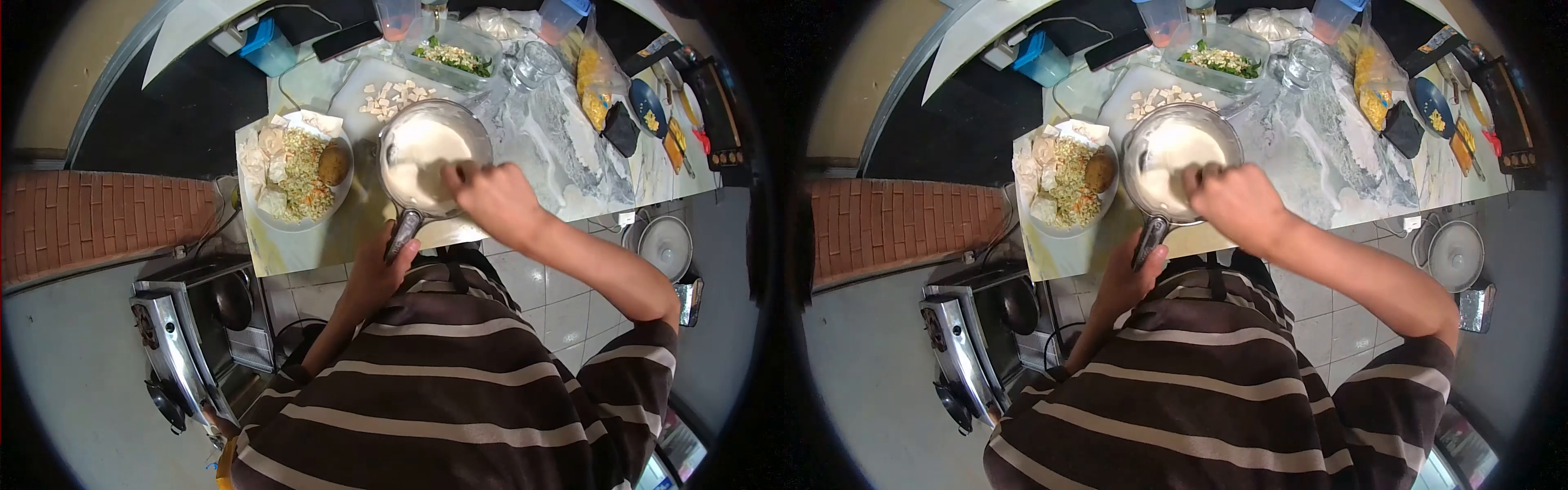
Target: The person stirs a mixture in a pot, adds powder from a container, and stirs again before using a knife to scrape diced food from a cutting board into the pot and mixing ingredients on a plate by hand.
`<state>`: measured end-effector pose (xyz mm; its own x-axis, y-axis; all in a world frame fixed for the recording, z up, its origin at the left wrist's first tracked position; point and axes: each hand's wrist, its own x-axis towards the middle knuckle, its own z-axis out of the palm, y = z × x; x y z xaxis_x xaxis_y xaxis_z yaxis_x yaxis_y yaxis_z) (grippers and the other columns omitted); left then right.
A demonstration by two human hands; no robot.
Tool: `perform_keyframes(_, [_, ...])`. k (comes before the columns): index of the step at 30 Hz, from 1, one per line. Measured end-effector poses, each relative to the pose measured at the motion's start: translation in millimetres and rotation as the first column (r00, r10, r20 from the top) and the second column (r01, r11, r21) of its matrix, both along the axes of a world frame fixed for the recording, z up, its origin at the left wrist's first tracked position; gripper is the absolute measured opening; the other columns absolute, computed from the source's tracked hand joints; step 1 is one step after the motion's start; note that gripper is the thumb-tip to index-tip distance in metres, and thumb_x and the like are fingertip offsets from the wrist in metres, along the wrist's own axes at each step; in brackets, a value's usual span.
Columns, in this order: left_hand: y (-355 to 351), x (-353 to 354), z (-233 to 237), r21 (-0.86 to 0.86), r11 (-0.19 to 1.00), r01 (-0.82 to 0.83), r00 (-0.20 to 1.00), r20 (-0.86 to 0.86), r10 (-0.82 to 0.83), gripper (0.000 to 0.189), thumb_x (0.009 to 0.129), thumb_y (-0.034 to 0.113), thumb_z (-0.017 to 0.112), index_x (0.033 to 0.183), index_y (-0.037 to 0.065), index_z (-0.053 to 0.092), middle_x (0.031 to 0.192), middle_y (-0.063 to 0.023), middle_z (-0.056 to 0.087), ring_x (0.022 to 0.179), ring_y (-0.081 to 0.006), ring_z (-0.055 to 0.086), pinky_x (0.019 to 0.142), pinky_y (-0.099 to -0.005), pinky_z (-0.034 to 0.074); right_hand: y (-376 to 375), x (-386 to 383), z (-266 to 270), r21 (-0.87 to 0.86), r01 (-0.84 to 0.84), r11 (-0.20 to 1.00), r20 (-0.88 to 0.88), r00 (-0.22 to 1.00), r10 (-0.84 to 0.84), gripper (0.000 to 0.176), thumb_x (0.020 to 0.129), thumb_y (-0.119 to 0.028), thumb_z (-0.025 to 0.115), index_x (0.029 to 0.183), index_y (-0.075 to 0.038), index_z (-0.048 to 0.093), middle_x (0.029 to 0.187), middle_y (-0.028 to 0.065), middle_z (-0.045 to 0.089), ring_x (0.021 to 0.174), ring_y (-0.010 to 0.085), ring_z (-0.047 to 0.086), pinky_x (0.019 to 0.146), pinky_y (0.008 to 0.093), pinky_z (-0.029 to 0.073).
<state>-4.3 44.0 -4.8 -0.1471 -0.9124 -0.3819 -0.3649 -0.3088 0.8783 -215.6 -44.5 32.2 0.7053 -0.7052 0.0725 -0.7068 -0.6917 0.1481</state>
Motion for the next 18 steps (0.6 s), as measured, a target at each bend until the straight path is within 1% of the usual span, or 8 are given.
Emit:
perform_keyframes(1, [1.9,3.3,-5.4,0.007,1.000,-0.002,1.000,0.000,0.002,0.023,0.095,0.021,0.063,0.096,0.000,0.055,0.065,-0.0116,0.055,0.059,-0.0170,0.051,0.057,-0.0371,0.042,6.6,-3.4,4.8,0.038,-0.034,0.999,-0.027,0.999,0.035,0.031,0.080,-0.006,0.060,0.111,-0.005,0.058,0.081,0.0096,0.065,0.060,0.0243,0.069,0.050,0.0360,0.055])
perform_keyframes(4, [8.5,11.9,-15.9,-0.096,0.995,0.003,1.000,0.014,-0.002,0.024,0.094,0.022,0.065,0.097,0.000,0.056,0.065,-0.0097,0.056,0.058,-0.0161,0.053,0.056,-0.0360,0.041,-9.5,-21.7,23.9,0.021,0.082,0.996,0.052,0.995,-0.083,0.032,0.080,-0.007,0.060,0.113,-0.005,0.059,0.080,0.0092,0.065,0.059,0.0234,0.069,0.049,0.0362,0.054])
perform_keyframes(6, [9.0,8.7,-3.4,0.013,1.000,0.026,0.998,-0.061,-0.025,0.025,0.094,0.023,0.066,0.097,0.000,0.057,0.065,-0.0075,0.058,0.057,-0.0138,0.052,0.054,-0.0349,0.040,-18.1,-22.7,17.6,-0.019,0.144,0.989,0.034,0.989,-0.143,0.032,0.081,-0.009,0.060,0.113,-0.007,0.060,0.079,0.0068,0.063,0.058,0.0211,0.067,0.048,0.0354,0.052])
perform_keyframes(9, [10.5,7.3,-10.1,-0.034,0.998,-0.048,0.988,-0.150,0.042,0.025,0.093,0.023,0.067,0.097,0.000,0.057,0.065,-0.0060,0.056,0.057,-0.0118,0.051,0.054,-0.0335,0.041,-1.8,-11.8,8.8,-0.111,-0.104,0.988,-0.063,0.993,0.097,0.029,0.084,-0.013,0.061,0.112,-0.008,0.061,0.077,0.0035,0.061,0.057,0.0172,0.065,0.047,0.0318,0.051])
perform_keyframes(10, [11.4,10.2,-10.5,-0.029,0.999,-0.046,0.988,-0.147,0.041,0.025,0.093,0.023,0.067,0.097,0.000,0.057,0.065,-0.0060,0.056,0.057,-0.0118,0.051,0.054,-0.0335,0.041,-0.1,-15.3,11.0,-0.106,-0.102,0.989,-0.060,0.994,0.096,0.029,0.084,-0.013,0.061,0.112,-0.008,0.061,0.077,0.0035,0.061,0.057,0.0172,0.065,0.047,0.0318,0.051])
perform_keyframes(12, [10.3,19.2,-10.6,-0.071,0.996,0.056,0.998,0.005,-0.055,0.027,0.092,0.023,0.068,0.104,0.000,0.059,0.065,-0.0043,0.056,0.058,-0.0105,0.052,0.055,-0.0317,0.042,-4.6,-25.7,28.3,-0.108,-0.199,0.974,0.007,0.980,0.201,0.031,0.082,-0.013,0.063,0.112,-0.006,0.062,0.077,0.0041,0.061,0.057,0.0175,0.065,0.048,0.0313,0.051])
perform_keyframes(16, [14.6,22.1,-12.8,-0.075,0.991,0.112,0.990,-0.075,-0.117,0.028,0.094,0.021,0.067,0.111,0.001,0.060,0.066,-0.0015,0.055,0.058,-0.0095,0.052,0.055,-0.0290,0.043,-26.0,-21.1,40.7,-0.170,-0.107,0.980,-0.016,0.994,0.106,0.019,0.079,-0.011,0.063,0.097,-0.005,0.060,0.076,0.0056,0.060,0.057,0.0179,0.065,0.048,0.0318,0.051])
perform_keyframes(18, [15.1,20.8,-3.1,0.016,0.998,0.067,0.973,-0.221,-0.062,0.027,0.095,0.019,0.067,0.114,0.002,0.060,0.067,0.0012,0.055,0.057,-0.0072,0.050,0.052,-0.0261,0.043,-4.0,-13.8,28.8,-0.156,-0.192,0.969,-0.002,0.981,0.194,0.015,0.075,-0.011,0.063,0.085,-0.001,0.060,0.072,0.0106,0.065,0.056,0.0206,0.067,0.047,0.0310,0.052])
